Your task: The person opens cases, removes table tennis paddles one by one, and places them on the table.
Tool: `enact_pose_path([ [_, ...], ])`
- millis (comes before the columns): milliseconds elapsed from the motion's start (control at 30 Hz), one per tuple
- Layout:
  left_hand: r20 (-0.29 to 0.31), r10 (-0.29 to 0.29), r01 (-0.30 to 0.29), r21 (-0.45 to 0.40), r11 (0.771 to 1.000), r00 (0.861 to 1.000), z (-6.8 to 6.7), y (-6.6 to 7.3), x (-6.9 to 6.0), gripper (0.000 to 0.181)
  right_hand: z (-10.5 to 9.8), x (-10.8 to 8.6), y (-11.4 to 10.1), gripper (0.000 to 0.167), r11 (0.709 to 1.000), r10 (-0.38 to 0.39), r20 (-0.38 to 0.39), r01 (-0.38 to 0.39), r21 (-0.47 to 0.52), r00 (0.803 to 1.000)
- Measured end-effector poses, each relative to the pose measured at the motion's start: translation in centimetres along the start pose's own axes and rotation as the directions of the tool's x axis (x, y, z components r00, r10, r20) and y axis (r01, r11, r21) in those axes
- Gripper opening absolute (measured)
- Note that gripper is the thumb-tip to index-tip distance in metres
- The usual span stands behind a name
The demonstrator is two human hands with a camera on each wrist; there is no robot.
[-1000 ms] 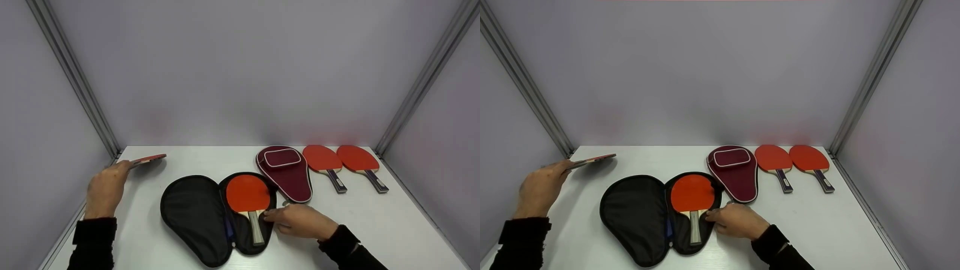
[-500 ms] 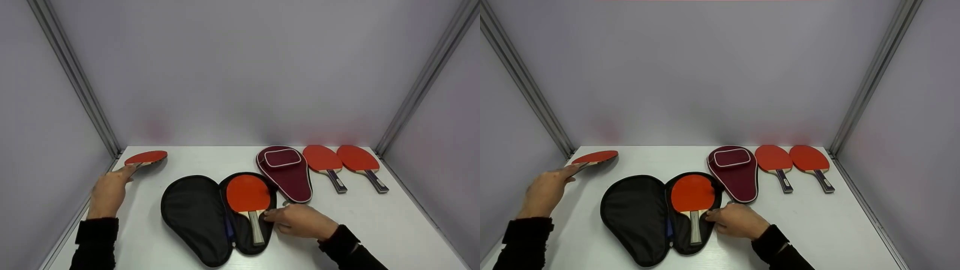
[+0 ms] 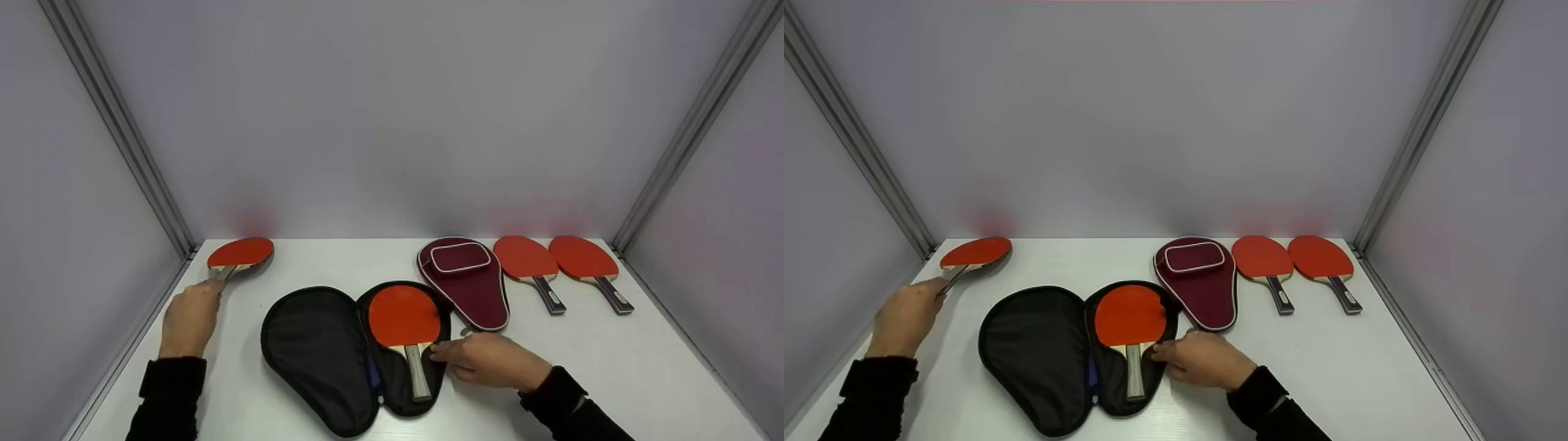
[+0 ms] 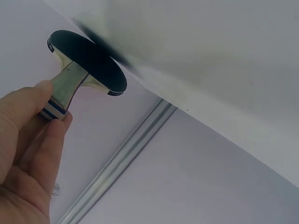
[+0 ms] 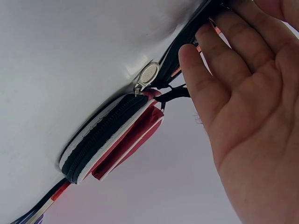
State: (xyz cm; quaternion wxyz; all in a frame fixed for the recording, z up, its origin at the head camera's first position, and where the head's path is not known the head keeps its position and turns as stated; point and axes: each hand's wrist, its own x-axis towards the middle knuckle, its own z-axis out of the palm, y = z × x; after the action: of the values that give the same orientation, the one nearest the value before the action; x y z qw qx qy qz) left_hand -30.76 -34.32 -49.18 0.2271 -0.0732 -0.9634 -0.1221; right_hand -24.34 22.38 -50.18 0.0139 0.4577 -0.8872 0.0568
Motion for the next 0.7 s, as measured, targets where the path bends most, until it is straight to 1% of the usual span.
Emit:
enact_pose_path([
  [167, 0.022, -0.033, 0.033, 0.003, 0.999, 0.999, 0.6, 0.2, 0.0, 0.009, 0.2, 0.0, 0.1, 0.040, 1.000, -0.008, -0.013, 0.008, -0.001, 1.000],
  [233, 0.033, -0.042, 0.041, 0.011, 0.999, 0.999, 0.7, 0.2, 0.0, 0.003, 0.2, 0.0, 0.1, 0.040, 1.000, -0.005, -0.011, 0.005, 0.002, 1.000],
  [367, 0.035, -0.051, 0.050, 0.024, 0.998, 0.998, 0.6, 0.2, 0.0, 0.008, 0.1, 0.0, 0.1, 0.040, 1.000, 0.007, -0.001, -0.007, 0.012, 1.000],
  [467, 0.012, -0.039, 0.038, 0.024, 0.999, 0.999, 0.3, 0.6, 0.2, 0.003, 0.0, 0.0, 0.1, 0.040, 1.000, 0.010, 0.001, -0.010, 0.019, 1.000],
  [567, -0.015, -0.010, 0.010, 0.029, 1.000, 1.000, -0.2, 1.4, 0.4, 0.008, 0.0, 0.0, 0.1, 0.040, 1.000, 0.009, 0.000, -0.009, 0.018, 1.000],
  [700, -0.044, 0.045, -0.043, 0.033, 0.999, 0.998, -1.1, 2.9, 0.5, 0.014, 0.0, 0.0, 0.1, 0.039, 1.000, 0.006, -0.003, -0.006, 0.023, 1.000],
])
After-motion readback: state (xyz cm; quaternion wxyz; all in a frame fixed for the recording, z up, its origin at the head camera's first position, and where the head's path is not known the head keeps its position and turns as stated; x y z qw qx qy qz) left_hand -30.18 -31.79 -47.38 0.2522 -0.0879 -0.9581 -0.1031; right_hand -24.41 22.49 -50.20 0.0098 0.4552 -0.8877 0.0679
